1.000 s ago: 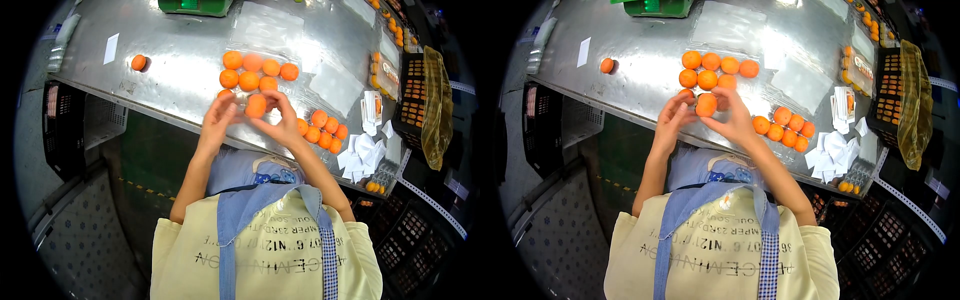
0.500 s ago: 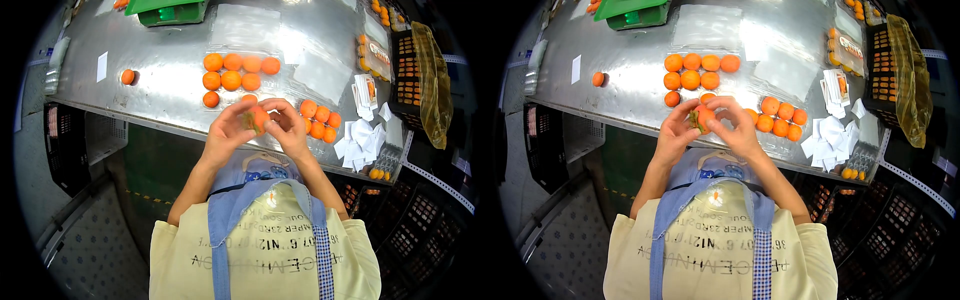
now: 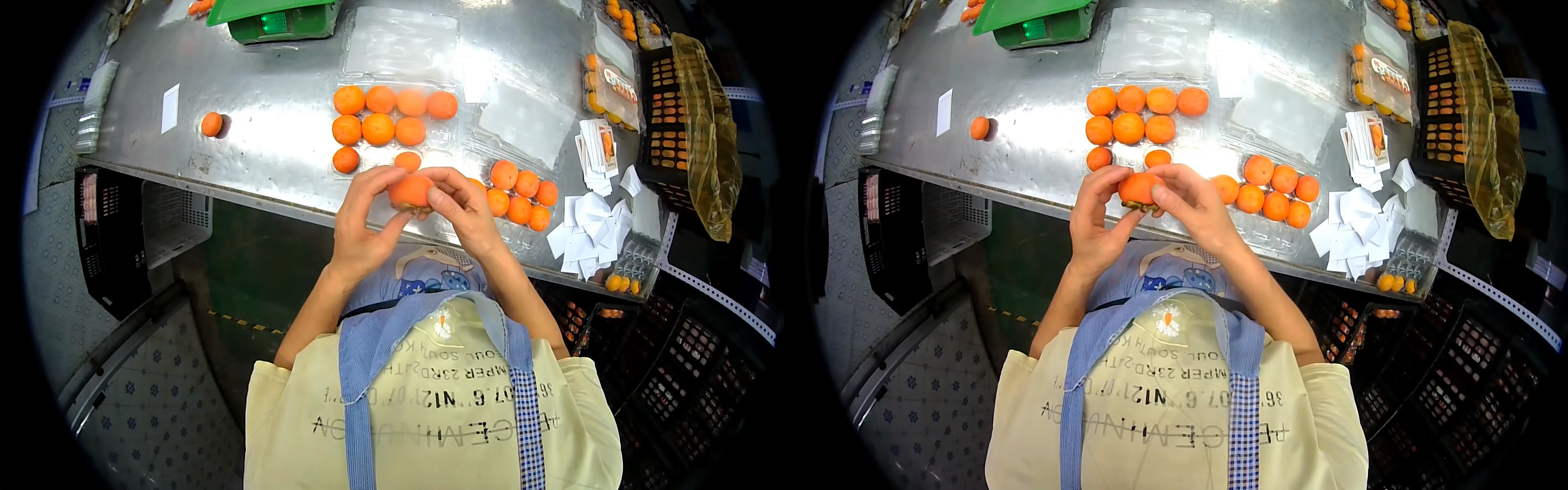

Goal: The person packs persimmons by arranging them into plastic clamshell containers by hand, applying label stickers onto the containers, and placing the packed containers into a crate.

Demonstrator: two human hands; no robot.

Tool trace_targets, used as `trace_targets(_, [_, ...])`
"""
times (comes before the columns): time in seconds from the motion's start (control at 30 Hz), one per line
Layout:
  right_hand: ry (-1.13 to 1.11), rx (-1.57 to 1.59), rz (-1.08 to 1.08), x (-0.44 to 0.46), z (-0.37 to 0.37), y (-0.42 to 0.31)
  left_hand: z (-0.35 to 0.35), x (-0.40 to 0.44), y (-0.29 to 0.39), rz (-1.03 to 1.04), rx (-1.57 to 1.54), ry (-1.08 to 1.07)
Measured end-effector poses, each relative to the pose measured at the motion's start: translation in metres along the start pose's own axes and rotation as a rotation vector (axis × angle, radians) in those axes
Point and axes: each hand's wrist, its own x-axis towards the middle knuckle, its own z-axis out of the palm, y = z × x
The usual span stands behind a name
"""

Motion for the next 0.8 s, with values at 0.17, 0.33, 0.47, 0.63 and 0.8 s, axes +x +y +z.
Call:
trace_targets(0.17, [0.026, -0.066, -0.018, -0.004, 0.003, -0.005, -0.003, 0.000, 0.001, -0.100, -0.095, -0.060])
trace_targets(0.33, [0.013, -0.086, -0.035, -0.007, 0.001, -0.011, -0.002, -0.001, -0.005, -0.246, -0.517, -0.043])
trace_targets(0.47, [0.049, -0.120, -0.029, -0.008, 0.006, -0.013, 0.000, -0.001, -0.008, -0.256, -0.580, -0.045])
trace_targets(0.63, [0.078, -0.156, -0.074, -0.008, 0.007, -0.009, 0.005, -0.002, -0.008, -0.244, -0.446, -0.047])
trace_targets(0.8, [0.101, -0.250, -0.065, -0.008, 0.002, -0.009, 0.011, -0.001, -0.010, -0.150, -0.284, -0.082])
